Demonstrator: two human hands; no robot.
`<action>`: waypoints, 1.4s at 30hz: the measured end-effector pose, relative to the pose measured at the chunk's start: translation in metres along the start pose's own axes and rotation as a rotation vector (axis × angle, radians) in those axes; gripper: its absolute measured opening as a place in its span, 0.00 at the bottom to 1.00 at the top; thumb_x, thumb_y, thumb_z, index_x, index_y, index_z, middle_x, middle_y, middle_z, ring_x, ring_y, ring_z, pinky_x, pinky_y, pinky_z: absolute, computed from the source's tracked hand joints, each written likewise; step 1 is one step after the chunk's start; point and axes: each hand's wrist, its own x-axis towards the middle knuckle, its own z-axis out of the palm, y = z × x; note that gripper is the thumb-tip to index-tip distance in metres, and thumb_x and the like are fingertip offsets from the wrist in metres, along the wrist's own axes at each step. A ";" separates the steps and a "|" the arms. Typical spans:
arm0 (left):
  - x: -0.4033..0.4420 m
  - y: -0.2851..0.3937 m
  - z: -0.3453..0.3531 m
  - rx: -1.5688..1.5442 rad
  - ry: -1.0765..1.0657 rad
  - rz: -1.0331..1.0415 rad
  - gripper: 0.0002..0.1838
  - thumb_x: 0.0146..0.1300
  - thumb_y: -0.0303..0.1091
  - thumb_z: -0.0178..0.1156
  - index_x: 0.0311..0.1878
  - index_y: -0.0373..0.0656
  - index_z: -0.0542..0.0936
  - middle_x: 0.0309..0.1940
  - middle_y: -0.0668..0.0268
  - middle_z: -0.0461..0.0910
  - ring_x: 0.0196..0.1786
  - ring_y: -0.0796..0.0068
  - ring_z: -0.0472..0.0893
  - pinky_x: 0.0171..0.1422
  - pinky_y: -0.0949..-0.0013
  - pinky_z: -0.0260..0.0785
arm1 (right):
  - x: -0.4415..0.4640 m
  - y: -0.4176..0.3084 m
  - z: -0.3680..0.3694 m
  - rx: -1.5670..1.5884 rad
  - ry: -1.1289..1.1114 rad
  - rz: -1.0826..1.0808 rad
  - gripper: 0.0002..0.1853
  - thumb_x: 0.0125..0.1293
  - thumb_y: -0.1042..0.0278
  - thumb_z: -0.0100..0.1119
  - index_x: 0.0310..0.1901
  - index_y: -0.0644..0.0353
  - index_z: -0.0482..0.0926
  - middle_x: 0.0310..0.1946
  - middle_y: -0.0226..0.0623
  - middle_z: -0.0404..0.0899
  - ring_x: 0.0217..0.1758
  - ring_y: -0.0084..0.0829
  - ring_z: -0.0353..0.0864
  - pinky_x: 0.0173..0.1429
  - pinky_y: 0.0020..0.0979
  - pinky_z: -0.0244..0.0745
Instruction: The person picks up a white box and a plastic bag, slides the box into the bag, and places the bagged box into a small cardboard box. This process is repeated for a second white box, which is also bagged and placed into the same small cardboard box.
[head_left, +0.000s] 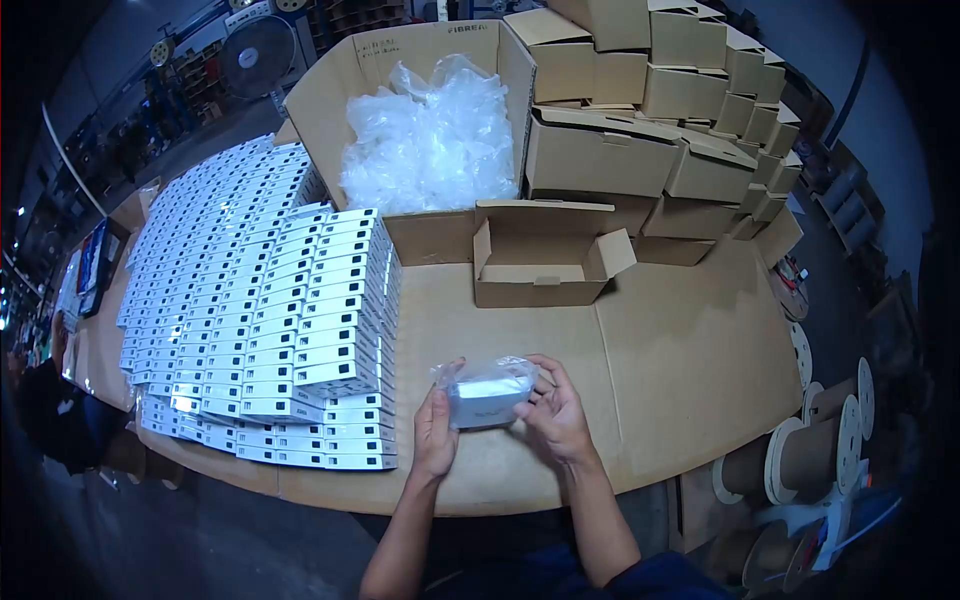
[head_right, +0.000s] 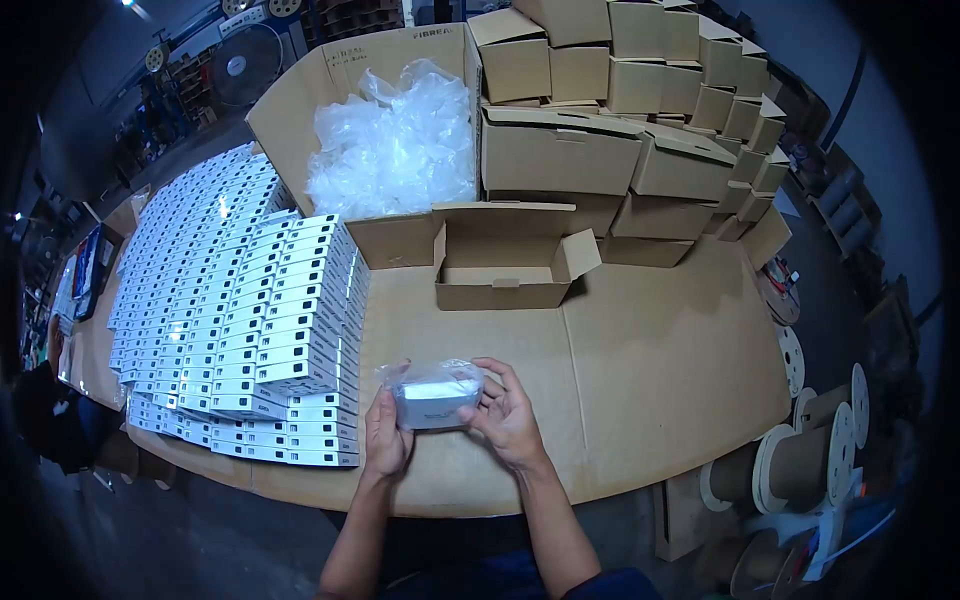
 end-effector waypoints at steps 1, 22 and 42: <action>0.000 -0.002 0.000 -0.096 -0.015 -0.015 0.31 0.86 0.46 0.39 0.80 0.32 0.60 0.76 0.52 0.67 0.76 0.63 0.68 0.81 0.61 0.57 | -0.001 0.005 -0.004 -0.065 -0.002 0.035 0.29 0.69 0.79 0.68 0.69 0.66 0.68 0.59 0.43 0.81 0.60 0.28 0.81 0.65 0.28 0.76; -0.002 0.009 0.013 -0.055 0.243 -0.112 0.11 0.78 0.32 0.61 0.47 0.32 0.85 0.43 0.63 0.86 0.49 0.77 0.82 0.61 0.71 0.72 | 0.007 -0.006 -0.008 -0.229 0.180 -0.170 0.10 0.73 0.77 0.65 0.51 0.71 0.86 0.57 0.49 0.85 0.60 0.36 0.84 0.67 0.37 0.77; -0.006 0.022 0.019 0.121 0.044 0.051 0.31 0.72 0.25 0.61 0.76 0.41 0.65 0.60 0.55 0.72 0.63 0.64 0.78 0.64 0.61 0.79 | 0.008 -0.018 -0.014 -0.688 -0.097 -0.067 0.16 0.61 0.80 0.73 0.52 0.66 0.87 0.47 0.40 0.91 0.50 0.30 0.89 0.56 0.32 0.84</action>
